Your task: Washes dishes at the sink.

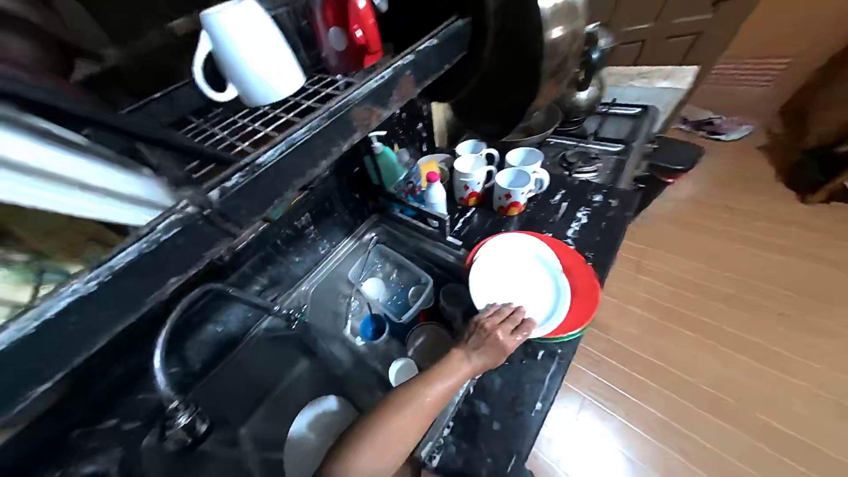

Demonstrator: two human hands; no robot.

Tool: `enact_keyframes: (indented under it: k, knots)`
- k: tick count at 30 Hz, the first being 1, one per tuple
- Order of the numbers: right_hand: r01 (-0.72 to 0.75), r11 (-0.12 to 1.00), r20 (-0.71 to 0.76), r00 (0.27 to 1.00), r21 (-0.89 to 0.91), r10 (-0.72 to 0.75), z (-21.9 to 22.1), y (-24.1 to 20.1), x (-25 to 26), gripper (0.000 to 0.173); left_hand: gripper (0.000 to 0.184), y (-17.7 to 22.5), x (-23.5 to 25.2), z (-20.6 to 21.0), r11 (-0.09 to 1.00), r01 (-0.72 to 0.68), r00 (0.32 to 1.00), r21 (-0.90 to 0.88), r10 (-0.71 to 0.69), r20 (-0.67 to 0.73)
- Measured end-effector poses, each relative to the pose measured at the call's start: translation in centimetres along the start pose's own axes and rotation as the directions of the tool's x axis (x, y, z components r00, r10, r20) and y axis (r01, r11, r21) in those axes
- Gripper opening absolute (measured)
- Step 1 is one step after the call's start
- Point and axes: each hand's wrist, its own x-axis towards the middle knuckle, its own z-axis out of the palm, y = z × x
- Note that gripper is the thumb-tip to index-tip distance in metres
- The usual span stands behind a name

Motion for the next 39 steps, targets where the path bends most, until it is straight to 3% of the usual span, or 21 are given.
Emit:
enact_keyframes:
  k: [1, 2, 3, 5, 8, 10, 11, 12, 13, 16, 18, 20, 21, 23, 26, 28, 31, 36, 39]
  knots:
    - [0.177, 0.983, -0.254, 0.954, 0.048, -0.159, 1.9, 1.5, -0.3, 0.033, 0.027, -0.2, -0.1, 0.6, 1.0, 0.017, 1.0, -0.004, -0.017, 0.017]
    - [0.035, 0.988, -0.06, 0.998, 0.152, -0.026, -0.3, -0.1, -1.1, 0.035, 0.027, -0.3, -0.3, 1.0, 0.999, 0.044, 0.998, -0.013, -0.043, 0.043]
    - [-0.129, 0.958, 0.096, 0.99, 0.256, 0.108, -1.8, -1.5, -1.3, 0.036, 0.026, -0.4, -0.4, 1.3, 0.997, 0.074, 0.994, -0.019, -0.072, 0.078]
    - [-0.295, 0.904, 0.219, 0.947, 0.308, 0.234, -2.3, -2.5, -1.0, 0.038, 0.033, 0.1, -0.5, 0.9, 0.987, 0.16, 0.97, -0.032, -0.151, 0.192]
    - [-0.322, 0.928, 0.183, 0.94, 0.189, 0.288, -0.1, -1.3, 0.3, 0.043, 0.044, 1.0, -2.0, -2.3, 0.952, 0.293, 0.929, -0.092, -0.261, 0.262]
    - [-0.216, 0.976, 0.069, 0.974, -0.008, 0.216, 3.7, 1.7, 2.1, 0.042, 0.036, 1.4, -5.7, -6.2, 0.899, 0.412, 0.91, -0.152, -0.396, 0.121]
    - [-0.15, 0.982, -0.011, 0.989, -0.11, 0.15, 5.2, 2.8, 3.1, 0.039, 0.032, 1.3, -8.5, -8.6, 0.851, 0.501, 0.865, -0.159, -0.499, 0.058]
    - [-0.098, 0.975, -0.087, 0.993, -0.198, 0.082, 5.9, 3.5, 4.0, 0.035, 0.029, 1.1, -12.0, -10.8, 0.775, 0.612, 0.784, -0.159, -0.621, -0.009]
    - [-0.079, 0.963, -0.125, 0.991, -0.256, 0.048, 6.0, 3.7, 4.8, 0.031, 0.029, 0.8, -16.0, -12.9, 0.654, 0.741, 0.655, -0.155, -0.754, -0.05]
    - [-0.066, 0.953, -0.123, 0.992, -0.296, 0.03, 5.7, 3.8, 6.0, 0.033, 0.035, -1.0, -30.3, -15.1, 0.185, 0.982, 0.18, -0.041, -0.979, -0.093]
    - [-0.092, 0.95, -0.083, 0.994, -0.299, 0.07, 5.4, 3.7, 6.1, 0.034, 0.04, -0.2, -37.8, -15.4, -0.157, 0.988, -0.157, 0.011, -0.988, 0.009]
    - [-0.15, 0.943, -0.082, 0.988, -0.298, 0.131, 5.3, 3.2, 6.3, 0.033, 0.047, 2.6, -40.2, -17.0, -0.434, 0.897, -0.442, 0.091, -0.866, 0.235]
    - [-0.188, 0.935, -0.073, 0.982, -0.301, 0.174, 5.2, 2.9, 6.5, 0.033, 0.052, 3.9, -41.4, -16.9, -0.533, 0.844, -0.521, 0.065, -0.784, 0.336]
    - [-0.253, 0.911, -0.03, 0.966, -0.326, 0.258, 5.2, 2.5, 7.0, 0.035, 0.058, 4.4, -46.3, -12.0, -0.658, 0.746, -0.615, -0.101, -0.74, 0.273]
    - [-0.296, 0.892, -0.049, 0.954, -0.342, 0.297, 5.4, 2.6, 7.3, 0.037, 0.071, 4.2, -48.9, -8.0, -0.703, 0.617, -0.652, -0.353, -0.708, 0.271]
    - [-0.305, 0.891, -0.066, 0.951, -0.337, 0.301, 5.4, 2.3, 7.2, 0.037, 0.068, 4.2, -49.9, -7.3, -0.706, 0.565, -0.64, -0.426, -0.701, 0.313]
    - [-0.324, 0.883, -0.058, 0.944, -0.341, 0.324, 5.0, 1.9, 7.1, 0.036, 0.061, 2.9, -51.1, -8.1, -0.62, 0.648, -0.578, -0.443, -0.779, 0.243]
    - [-0.327, 0.868, -0.031, 0.94, -0.374, 0.34, 5.2, 2.0, 7.3, 0.038, 0.054, 2.0, -44.0, -15.8, -0.472, 0.817, -0.491, -0.331, -0.87, 0.028]
    - [-0.316, 0.881, -0.057, 0.947, -0.353, 0.317, 5.1, 1.8, 7.4, 0.038, 0.042, 1.8, -37.6, -19.6, -0.312, 0.947, -0.31, -0.072, -0.95, 0.042]
